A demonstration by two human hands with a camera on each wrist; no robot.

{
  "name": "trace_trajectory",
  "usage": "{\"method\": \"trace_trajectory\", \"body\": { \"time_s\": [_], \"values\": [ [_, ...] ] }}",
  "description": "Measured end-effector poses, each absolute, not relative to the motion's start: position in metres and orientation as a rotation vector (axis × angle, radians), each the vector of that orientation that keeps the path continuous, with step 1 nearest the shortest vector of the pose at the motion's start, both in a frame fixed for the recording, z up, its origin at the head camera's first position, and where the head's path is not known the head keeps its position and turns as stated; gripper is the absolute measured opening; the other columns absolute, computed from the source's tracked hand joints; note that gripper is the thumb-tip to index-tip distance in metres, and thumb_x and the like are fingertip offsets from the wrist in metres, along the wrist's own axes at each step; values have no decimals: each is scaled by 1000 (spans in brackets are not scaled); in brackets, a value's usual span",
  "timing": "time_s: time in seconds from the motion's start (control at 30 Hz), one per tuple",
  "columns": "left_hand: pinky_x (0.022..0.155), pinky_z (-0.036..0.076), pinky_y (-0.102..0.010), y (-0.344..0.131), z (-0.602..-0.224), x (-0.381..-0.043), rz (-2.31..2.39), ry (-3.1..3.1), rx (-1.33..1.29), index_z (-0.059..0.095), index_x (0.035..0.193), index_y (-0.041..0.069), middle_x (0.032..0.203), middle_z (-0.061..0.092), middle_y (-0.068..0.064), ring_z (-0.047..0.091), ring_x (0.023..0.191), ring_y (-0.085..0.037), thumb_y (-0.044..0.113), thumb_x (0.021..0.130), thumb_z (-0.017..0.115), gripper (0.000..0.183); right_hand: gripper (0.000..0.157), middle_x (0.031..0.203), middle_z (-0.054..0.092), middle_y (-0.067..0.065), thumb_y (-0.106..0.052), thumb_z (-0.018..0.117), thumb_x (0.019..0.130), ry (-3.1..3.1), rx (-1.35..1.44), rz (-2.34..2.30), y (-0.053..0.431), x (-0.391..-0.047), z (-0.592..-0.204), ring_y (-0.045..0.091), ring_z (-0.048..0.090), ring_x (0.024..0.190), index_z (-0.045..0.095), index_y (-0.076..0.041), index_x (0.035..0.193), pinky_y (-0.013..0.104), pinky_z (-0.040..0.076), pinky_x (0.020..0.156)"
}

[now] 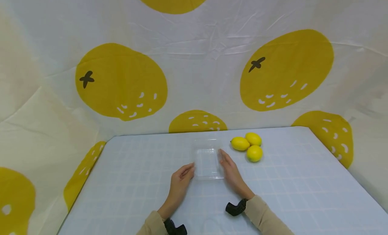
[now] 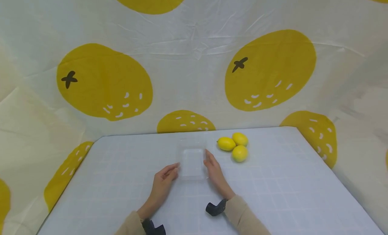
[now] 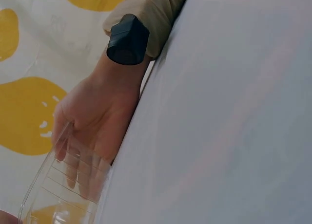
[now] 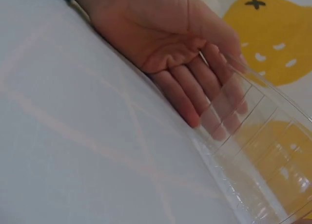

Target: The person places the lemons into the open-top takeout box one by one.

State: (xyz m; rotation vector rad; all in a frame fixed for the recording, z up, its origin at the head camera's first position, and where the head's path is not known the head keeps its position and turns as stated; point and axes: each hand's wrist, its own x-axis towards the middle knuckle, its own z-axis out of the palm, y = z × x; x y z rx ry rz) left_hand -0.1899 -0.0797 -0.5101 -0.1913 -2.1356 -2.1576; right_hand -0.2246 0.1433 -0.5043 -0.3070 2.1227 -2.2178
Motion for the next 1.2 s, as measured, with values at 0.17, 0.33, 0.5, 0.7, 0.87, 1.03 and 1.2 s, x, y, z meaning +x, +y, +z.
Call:
{"method": "trace_trajectory", "body": {
  "time_s": [0.17, 0.33, 0.5, 0.7, 0.87, 1.03, 1.2],
  "values": [
    [92, 53, -23, -80, -506, -188, -2105, -2231, -151, 62, 131, -2, 130, 63, -18, 62, 118, -29, 19, 99, 61, 38, 56, 165, 3, 18, -11, 34, 107, 1994, -307, -2242, 143, -224, -501, 33, -2, 151, 12, 3, 156, 52, 0, 121],
    [94, 51, -25, -79, -481, -176, -2086, -2275, -145, 58, 133, -6, 136, 58, -20, 58, 122, -34, 13, 101, 56, 37, 58, 166, 1, 16, -13, 35, 107, 1963, -277, -2226, 142, -224, -501, 31, -3, 152, 11, 1, 157, 53, 1, 121],
    [93, 51, -23, -79, -474, -173, -2085, -2266, -163, 58, 132, -7, 135, 58, -20, 58, 122, -35, 13, 101, 56, 36, 57, 165, 4, 18, -12, 36, 107, 1980, -294, -2240, 141, -226, -503, 33, 0, 151, 13, 3, 156, 52, 2, 121],
    [92, 51, -22, -80, -476, -173, -2054, -2277, -169, 58, 131, -8, 133, 60, -22, 60, 119, -36, 13, 102, 55, 36, 56, 165, 6, 19, -12, 36, 107, 1993, -279, -2231, 141, -226, -504, 33, 1, 151, 15, 4, 156, 52, 2, 121],
    [94, 52, -27, -79, -474, -171, -2041, -2284, -165, 58, 131, -7, 134, 59, -22, 60, 120, -36, 13, 102, 54, 36, 56, 165, 6, 19, -16, 37, 107, 1985, -261, -2240, 141, -226, -503, 33, 0, 151, 16, 3, 156, 52, 1, 121],
    [95, 51, -25, -80, -473, -171, -2034, -2291, -168, 57, 133, -6, 135, 59, -21, 59, 121, -35, 14, 103, 53, 36, 57, 164, 13, 19, -23, 38, 108, 2033, -217, -2241, 141, -225, -502, 33, 8, 151, 18, 1, 156, 51, 6, 121],
    [99, 48, -25, -82, -477, -174, -1997, -2266, -204, 54, 136, -7, 138, 57, -19, 56, 125, -31, 14, 104, 51, 38, 54, 158, 32, 18, -26, 41, 108, 2262, -202, -2236, 144, -224, -504, 32, 29, 146, 28, 0, 153, 44, 22, 120]
  ]
}}
